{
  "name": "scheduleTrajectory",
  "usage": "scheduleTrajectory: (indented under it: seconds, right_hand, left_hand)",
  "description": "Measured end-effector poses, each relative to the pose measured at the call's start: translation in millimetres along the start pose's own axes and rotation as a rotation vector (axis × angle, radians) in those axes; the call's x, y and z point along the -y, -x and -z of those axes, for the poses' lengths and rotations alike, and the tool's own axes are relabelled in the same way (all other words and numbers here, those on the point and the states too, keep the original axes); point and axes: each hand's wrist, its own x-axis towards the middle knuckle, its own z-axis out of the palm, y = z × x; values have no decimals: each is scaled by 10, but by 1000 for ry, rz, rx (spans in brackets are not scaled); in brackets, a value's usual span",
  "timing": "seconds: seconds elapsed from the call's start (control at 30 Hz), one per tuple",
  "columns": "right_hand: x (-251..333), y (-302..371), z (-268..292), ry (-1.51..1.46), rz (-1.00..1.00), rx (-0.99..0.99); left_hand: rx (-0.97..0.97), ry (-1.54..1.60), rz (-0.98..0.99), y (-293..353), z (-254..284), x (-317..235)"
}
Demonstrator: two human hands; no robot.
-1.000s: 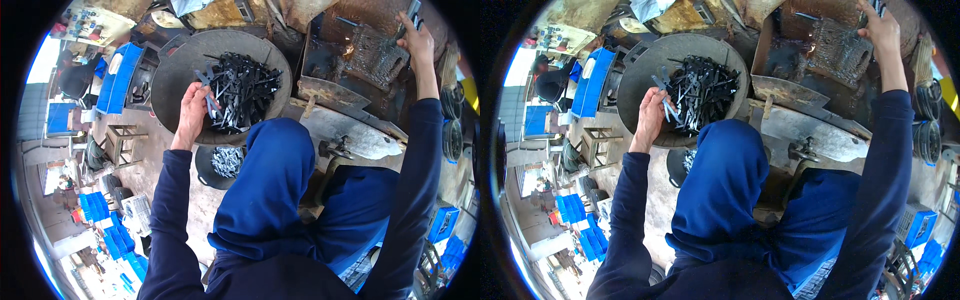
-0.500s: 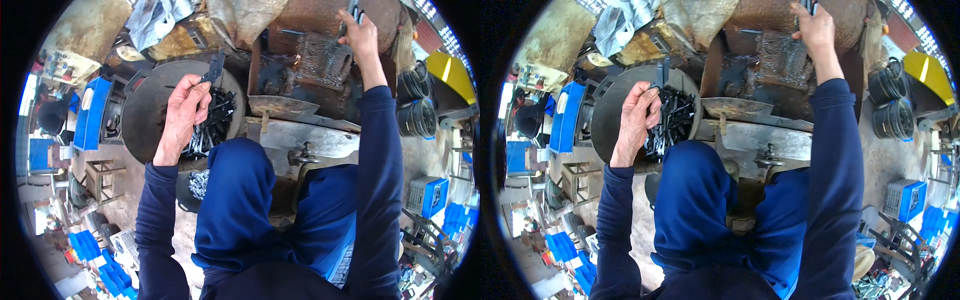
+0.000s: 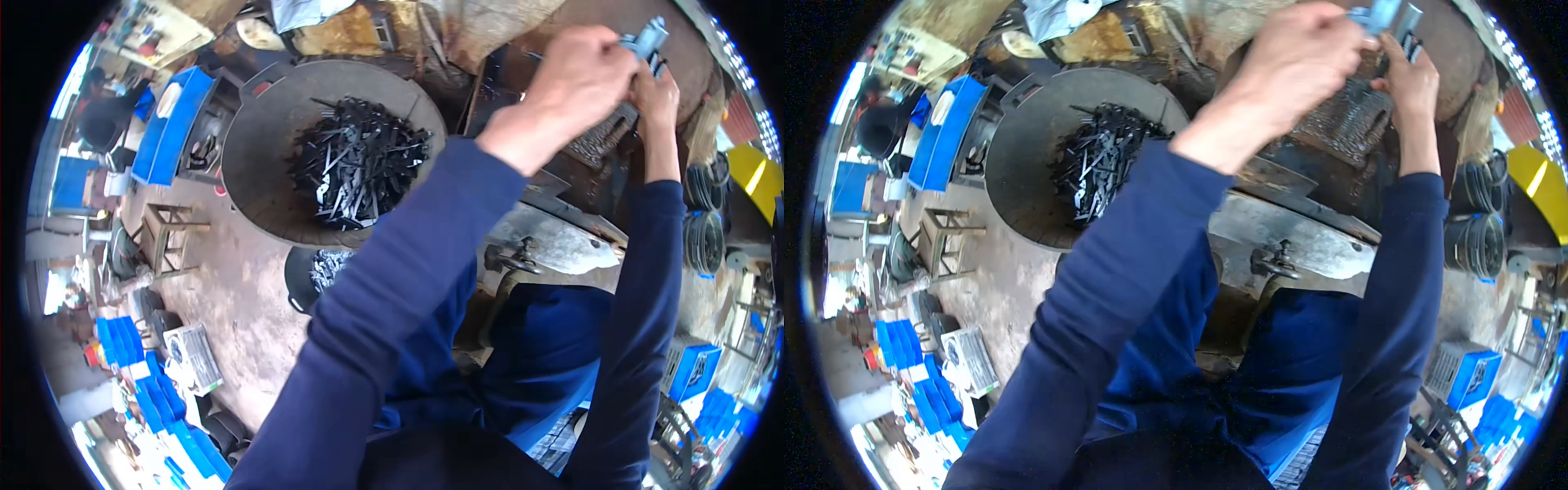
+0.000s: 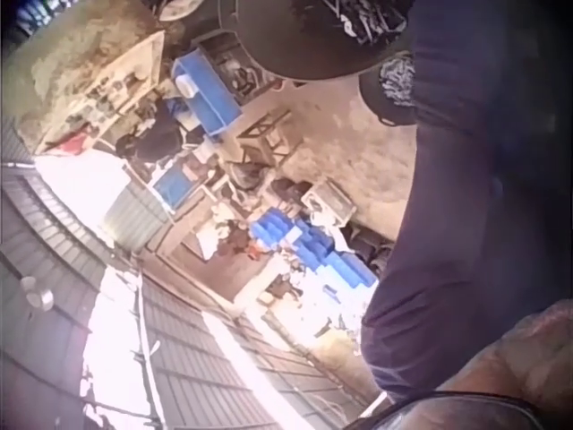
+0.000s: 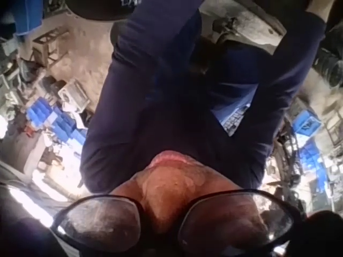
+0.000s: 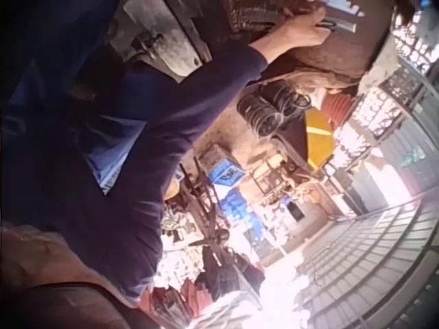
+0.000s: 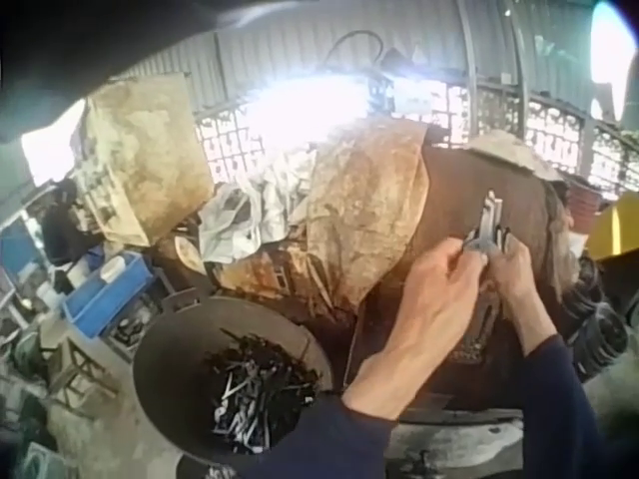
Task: Picking small metal components from a large bin and assembling them using a workstation fixture.
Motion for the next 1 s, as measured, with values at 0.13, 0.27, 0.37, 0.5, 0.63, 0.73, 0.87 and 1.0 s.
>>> scheduleTrajectory:
  seconds: [0.13,0.27,0.37,0.5,0.63,0.73,0.87,1.0]
  right_hand:
    - [-50,6,-14,20,80,-37]
    - [128,54,-63,-32,17,-17]
    - [74,11,-52,-49,-49,7]
    - [-57,-77,25,-68,-70,52]
    - [-79,-103,38,-66,-31,71]
    - [-63,-118,46,-32,-36,70]
    - [-67,-122,33,6,-37,68]
    - [-40,-105,29,76,-3,42]
  left_hand:
    - [108,156,140,-1,-180,188]
    - [74,-3,117,112,-97,537]
    - [17,-147,240,133,-79,580]
    - [3,-134,315,151,-21,364]
    - [11,-43,293,162,-58,307]
    - [-23,-67,235,142,-117,344]
    - [-59,-89,166,144,-156,426]
    - [-68,-141,117,148,-164,459]
